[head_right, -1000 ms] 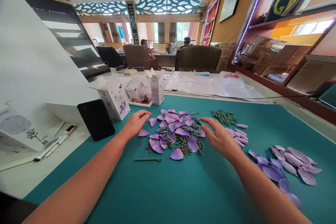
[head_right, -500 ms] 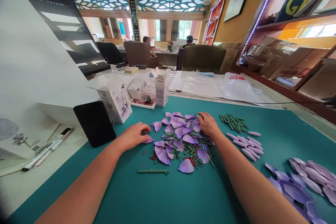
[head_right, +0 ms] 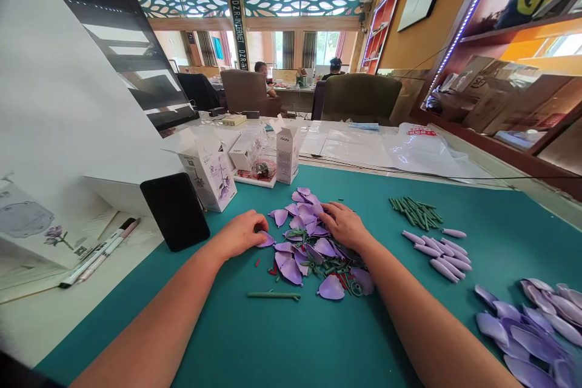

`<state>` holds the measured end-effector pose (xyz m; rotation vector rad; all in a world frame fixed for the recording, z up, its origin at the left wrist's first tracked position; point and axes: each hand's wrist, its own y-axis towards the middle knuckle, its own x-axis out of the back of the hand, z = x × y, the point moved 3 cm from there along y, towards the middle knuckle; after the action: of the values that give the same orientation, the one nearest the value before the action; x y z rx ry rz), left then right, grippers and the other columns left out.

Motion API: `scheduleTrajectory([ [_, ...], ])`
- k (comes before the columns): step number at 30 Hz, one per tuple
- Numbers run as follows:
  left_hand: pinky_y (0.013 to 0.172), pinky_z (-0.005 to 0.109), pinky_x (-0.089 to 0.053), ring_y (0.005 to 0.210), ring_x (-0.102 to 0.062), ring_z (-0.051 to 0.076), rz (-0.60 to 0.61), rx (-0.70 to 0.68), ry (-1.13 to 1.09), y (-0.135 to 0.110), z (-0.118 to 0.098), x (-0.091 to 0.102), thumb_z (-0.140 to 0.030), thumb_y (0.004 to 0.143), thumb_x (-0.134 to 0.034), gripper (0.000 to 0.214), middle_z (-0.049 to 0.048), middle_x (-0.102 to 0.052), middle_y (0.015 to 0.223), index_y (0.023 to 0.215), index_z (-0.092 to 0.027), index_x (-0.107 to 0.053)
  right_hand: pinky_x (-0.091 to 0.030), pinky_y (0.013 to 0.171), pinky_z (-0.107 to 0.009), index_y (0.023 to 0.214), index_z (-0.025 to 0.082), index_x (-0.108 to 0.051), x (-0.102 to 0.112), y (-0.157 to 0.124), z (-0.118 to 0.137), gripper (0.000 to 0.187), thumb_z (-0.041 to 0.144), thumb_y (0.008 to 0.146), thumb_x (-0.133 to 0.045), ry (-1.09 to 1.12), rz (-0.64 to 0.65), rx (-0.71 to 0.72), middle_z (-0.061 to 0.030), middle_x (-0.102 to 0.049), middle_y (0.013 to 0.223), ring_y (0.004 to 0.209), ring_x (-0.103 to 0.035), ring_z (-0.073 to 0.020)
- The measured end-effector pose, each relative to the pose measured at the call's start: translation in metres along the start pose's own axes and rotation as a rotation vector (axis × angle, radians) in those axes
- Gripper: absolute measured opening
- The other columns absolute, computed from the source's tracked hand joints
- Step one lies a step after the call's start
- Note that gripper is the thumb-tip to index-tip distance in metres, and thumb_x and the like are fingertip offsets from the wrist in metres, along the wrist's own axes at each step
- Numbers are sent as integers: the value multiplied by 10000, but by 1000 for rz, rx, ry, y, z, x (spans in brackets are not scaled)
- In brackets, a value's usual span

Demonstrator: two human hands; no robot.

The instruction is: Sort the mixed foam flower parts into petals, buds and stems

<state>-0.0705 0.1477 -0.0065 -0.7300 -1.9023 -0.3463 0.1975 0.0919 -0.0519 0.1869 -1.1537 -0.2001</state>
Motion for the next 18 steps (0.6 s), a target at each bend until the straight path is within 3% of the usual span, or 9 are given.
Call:
scheduleTrajectory([
  [3, 648, 263, -399, 833, -572, 183, -28, 2, 4, -2, -3, 4, -255, 740, -542, 143, 33, -592, 940, 849, -211, -623, -367, 1056, -428, 1254, 205, -556, 17, -12, 4, 531, 517, 909, -298, 78, -53, -31, -93, -567, 1295, 1233, -479, -243],
  [8, 709, 281, -414, 922, -555, 205, -37, -103, -23, -7, -20, 7, -287, 752, -542, 134, 30, -587, 966, 842, -220, -617, -389, 1029, -477, 1223, 216, -573, 35, -56, -25, 531, 530, 904, -287, 52, -194, -206, -103, -595, 1254, 1198, -512, -274],
  [13, 754, 303, -418, 965, -536, 237, 73, -190, 46, -11, -39, -6, -321, 732, -587, 134, 31, -597, 950, 816, -230, -640, -352, 1054, -508, 1270, 169, -538, 21, -90, -28, 577, 533, 900, -286, -72, -219, -286, -140, -548, 1306, 1257, -451, -300],
  [18, 740, 316, -418, 929, -545, 236, 82, -217, 131, -11, -44, -12, -268, 758, -547, 112, 38, -600, 923, 786, -226, -647, -346, 1051, -498, 1321, 160, -492, 2, -82, 0, 540, 461, 919, -294, -108, -185, -237, -133, -514, 1348, 1298, -399, -295],
])
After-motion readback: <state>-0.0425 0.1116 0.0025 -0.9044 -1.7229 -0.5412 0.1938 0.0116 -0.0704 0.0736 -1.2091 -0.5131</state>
